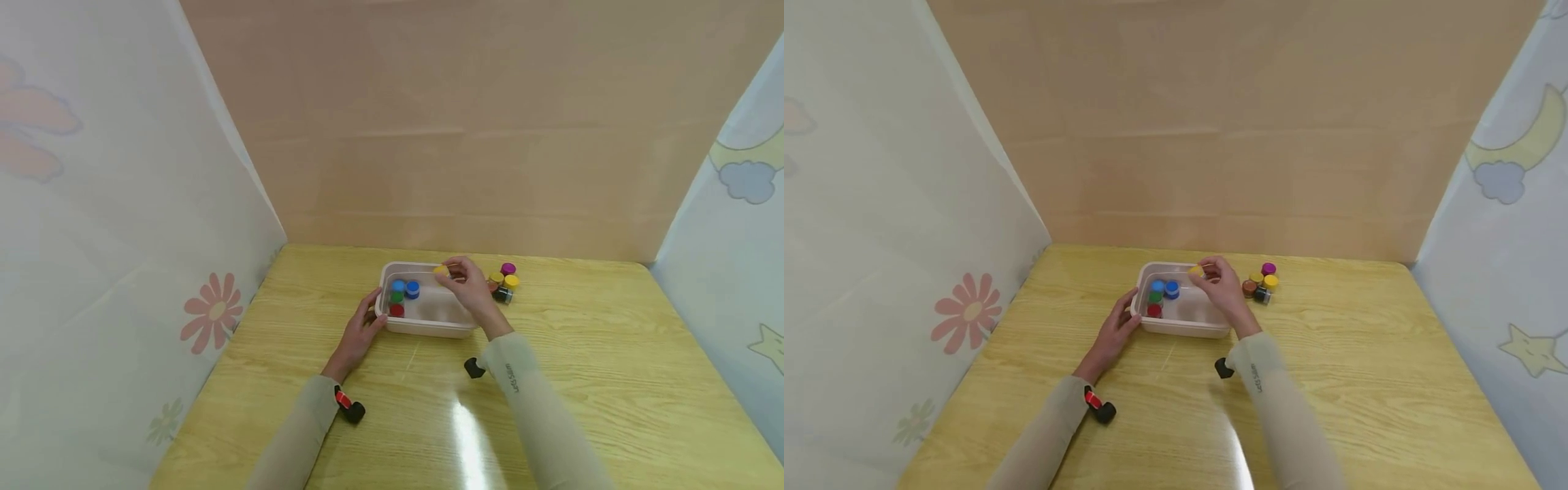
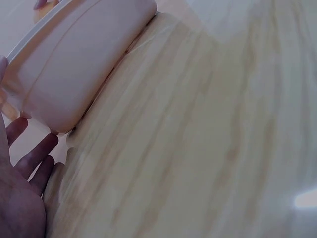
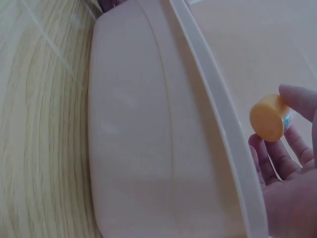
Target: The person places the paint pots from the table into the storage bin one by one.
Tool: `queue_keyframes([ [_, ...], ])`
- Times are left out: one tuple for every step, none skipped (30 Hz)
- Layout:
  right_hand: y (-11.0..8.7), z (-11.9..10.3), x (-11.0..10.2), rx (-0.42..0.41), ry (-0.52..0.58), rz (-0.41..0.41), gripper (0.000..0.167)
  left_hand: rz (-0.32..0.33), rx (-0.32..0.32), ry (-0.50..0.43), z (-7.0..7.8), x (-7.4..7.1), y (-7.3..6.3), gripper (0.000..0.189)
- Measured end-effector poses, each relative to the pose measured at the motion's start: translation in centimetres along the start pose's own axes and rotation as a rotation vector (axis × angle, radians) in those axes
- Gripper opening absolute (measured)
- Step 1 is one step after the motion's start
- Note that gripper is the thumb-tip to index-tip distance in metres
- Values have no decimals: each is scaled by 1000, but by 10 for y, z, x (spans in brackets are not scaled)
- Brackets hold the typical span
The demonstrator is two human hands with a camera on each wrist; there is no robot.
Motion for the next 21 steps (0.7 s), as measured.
queue_keyframes([
  [1, 0, 3, 6, 2, -5, 45, 0, 4, 0, 0, 0, 0, 59],
  [2, 0, 5, 10, 1, -10, 46, 1, 4, 1, 0, 0, 0, 58],
  [3, 0, 8, 16, 1, -17, 47, 1, 4, 2, 0, 0, 0, 58],
  [4, 0, 10, 15, -7, -21, 47, 1, 3, 4, 0, 0, 0, 58],
  [5, 0, 13, 15, -16, -21, 47, 0, 0, 3, 0, 0, 0, 58],
  [6, 1, 15, 14, -35, -16, 46, -1, -1, 5, 0, 0, 0, 58],
  [7, 2, 17, 8, -65, -4, 44, -1, -2, 6, 0, 0, 0, 58],
  [8, 2, 19, 6, -93, 10, 43, -1, -4, 5, 0, 1, 0, 58],
  [8, 3, 21, 11, -117, 19, 40, 0, -5, 2, 0, 1, 0, 58],
  [8, 3, 22, 15, -136, 18, 39, 0, -7, 0, 0, 1, 0, 58],
  [8, 3, 23, 21, -154, 22, 38, 2, -8, -5, 0, 1, 0, 58],
  [8, 3, 25, 31, -165, 15, 38, 4, -8, -7, 0, 1, 1, 58],
  [8, 3, 26, 41, -168, 3, 37, 5, -9, -10, -1, 1, 0, 58],
  [8, 3, 27, 55, -164, -14, 37, 7, -6, -14, -1, 1, 1, 58],
  [8, 3, 28, 65, -158, -35, 37, 8, -4, -16, -1, 1, 1, 58],
  [9, 3, 28, 72, -149, -51, 38, 9, -3, -19, -1, 1, 1, 59],
  [10, 3, 29, 77, -149, -59, 38, 11, -2, -22, -1, 0, 1, 59],
  [11, 3, 29, 82, -140, -78, 39, 13, -3, -23, -1, 0, 1, 59],
  [12, 3, 30, 82, -137, -91, 39, 15, -7, -26, -1, 0, 1, 59],
  [13, 3, 30, 88, -132, -102, 40, 18, -11, -26, 0, 0, 1, 60],
  [14, 3, 31, 92, -127, -112, 40, 19, -17, -28, 0, 0, 1, 60],
])
Point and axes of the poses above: each hand's wrist, its own y-axis towards the middle knuckle, its own x-axis out of the palm, z = x × y, the point moved 1 cm from there along y, towards the middle knuckle, and after that the axes turned 13 degrees about x, right-handed, at the moved point
